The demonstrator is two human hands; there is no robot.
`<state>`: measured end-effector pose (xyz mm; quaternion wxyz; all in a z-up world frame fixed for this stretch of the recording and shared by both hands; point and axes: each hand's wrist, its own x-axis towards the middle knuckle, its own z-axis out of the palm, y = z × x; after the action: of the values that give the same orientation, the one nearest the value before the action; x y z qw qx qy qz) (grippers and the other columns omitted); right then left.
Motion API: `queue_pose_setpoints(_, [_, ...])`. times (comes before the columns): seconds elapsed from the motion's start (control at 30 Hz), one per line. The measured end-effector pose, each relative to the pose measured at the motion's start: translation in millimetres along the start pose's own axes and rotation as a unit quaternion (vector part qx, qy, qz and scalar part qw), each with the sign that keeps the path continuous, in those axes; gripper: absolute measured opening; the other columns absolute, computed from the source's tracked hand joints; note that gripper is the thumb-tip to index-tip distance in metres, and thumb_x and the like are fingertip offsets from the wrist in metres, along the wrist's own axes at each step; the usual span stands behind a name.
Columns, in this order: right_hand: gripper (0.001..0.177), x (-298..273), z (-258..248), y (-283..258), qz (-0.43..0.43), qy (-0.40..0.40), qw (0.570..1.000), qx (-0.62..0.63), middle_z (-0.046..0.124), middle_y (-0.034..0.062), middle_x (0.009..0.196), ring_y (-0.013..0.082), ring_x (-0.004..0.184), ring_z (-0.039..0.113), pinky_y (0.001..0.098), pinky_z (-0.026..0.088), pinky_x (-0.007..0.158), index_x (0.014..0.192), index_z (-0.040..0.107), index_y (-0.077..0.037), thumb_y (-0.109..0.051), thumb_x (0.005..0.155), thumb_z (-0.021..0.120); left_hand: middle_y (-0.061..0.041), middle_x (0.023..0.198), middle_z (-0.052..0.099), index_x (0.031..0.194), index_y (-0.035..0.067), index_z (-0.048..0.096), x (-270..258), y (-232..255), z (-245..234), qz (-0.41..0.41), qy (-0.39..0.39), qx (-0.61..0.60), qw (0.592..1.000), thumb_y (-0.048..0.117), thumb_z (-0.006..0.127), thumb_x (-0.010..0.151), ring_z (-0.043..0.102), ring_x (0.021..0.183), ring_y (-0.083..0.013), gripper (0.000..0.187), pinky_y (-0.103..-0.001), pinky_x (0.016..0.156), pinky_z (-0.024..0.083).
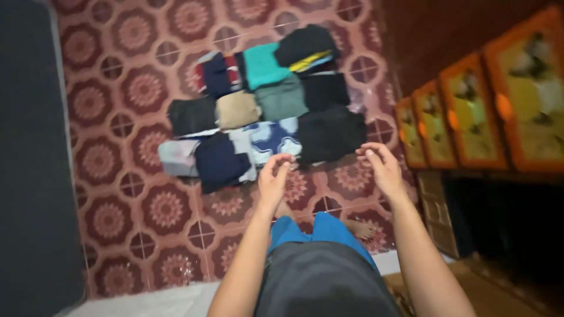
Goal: The person picks up folded clothes from a pile on the floor and places them into a drawer. They handle several items one by one, including a light gray garment, a black garment, a beige garment, and a camouflage-patterned garment, placing each into the drawer.
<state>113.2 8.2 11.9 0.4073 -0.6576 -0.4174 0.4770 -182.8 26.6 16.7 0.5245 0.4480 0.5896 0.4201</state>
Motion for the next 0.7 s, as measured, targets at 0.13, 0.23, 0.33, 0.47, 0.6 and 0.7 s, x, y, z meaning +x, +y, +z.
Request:
queue_pose_setpoints(0.13, [0.026,27.3,69.6,-14.7,-0.017,-0.046,0.997,0.054,0.071,0.0198,0.116,0.0281,0.104,0.069,0.0414,0.056,0.089,0.126,0.062,-0.005,-0.019,0.108,0.050,-0.014,0.106,0.077,0.112,0.010,0.072,25.4,-21.3,-80.8,-0.015,0.066,-0.052,0.996,0.007,0.061,0.096,0.076,0.097,-0.0227,0.020,-0.032,0.084,0.060])
queue_pose_setpoints(0.23, [0.027,42.1,107.7,-20.8,-0.018,-0.058,0.995,0.085,0.070,0.0199,0.116,0.0259,0.104,0.069,0.0396,0.056,0.088,0.127,0.062,-0.005,-0.021,0.109,0.052,-0.018,0.110,0.075,0.117,0.005,0.069,27.6,-14.1,-128.8,-0.029,0.100,-0.084,0.991,0.006,0.059,0.097,0.074,0.100,-0.0243,0.022,-0.032,0.086,0.060])
queue_pose_setpoints(0.33, [0.028,54.8,136.8,-36.4,-0.001,-0.087,0.993,0.080,0.070,0.0239,0.116,0.0296,0.104,0.070,0.0419,0.057,0.086,0.128,0.062,-0.003,-0.020,0.109,0.050,-0.020,0.114,0.074,0.121,0.003,0.066,30.5,-9.8,-160.8,-0.028,0.126,-0.092,0.987,0.006,0.058,0.098,0.073,0.104,-0.0277,0.024,-0.037,0.089,0.059])
queue_pose_setpoints(0.47, [0.029,66.3,155.5,-50.2,0.038,-0.117,0.991,0.057,0.071,0.0244,0.115,0.0331,0.105,0.072,0.0452,0.057,0.087,0.128,0.063,-0.004,-0.021,0.109,0.049,-0.019,0.112,0.075,0.120,0.005,0.067,30.1,-19.0,-176.9,-0.053,0.171,-0.101,0.979,0.007,0.057,0.099,0.074,0.102,-0.0258,0.023,-0.038,0.088,0.060])
queue_pose_setpoints(0.6, [0.030,109.0,167.0,-43.8,0.057,-0.160,0.985,0.036,0.071,0.0242,0.116,0.0325,0.106,0.071,0.0446,0.058,0.087,0.129,0.063,-0.004,-0.023,0.110,0.049,-0.021,0.112,0.074,0.120,0.004,0.066,50.8,-30.8,-180.7,-0.074,0.200,-0.097,0.972,0.005,0.055,0.098,0.074,0.102,-0.0286,0.024,-0.041,0.088,0.060])
queue_pose_setpoints(0.7, [0.030,147.1,176.3,-45.7,0.063,-0.186,0.980,0.033,0.071,0.0241,0.115,0.0314,0.104,0.071,0.0427,0.059,0.086,0.128,0.062,-0.004,-0.023,0.110,0.047,-0.021,0.113,0.074,0.120,0.004,0.066,70.5,-21.9,-176.9,-0.070,0.213,-0.100,0.969,0.007,0.055,0.099,0.074,0.102,-0.0276,0.024,-0.042,0.087,0.061])
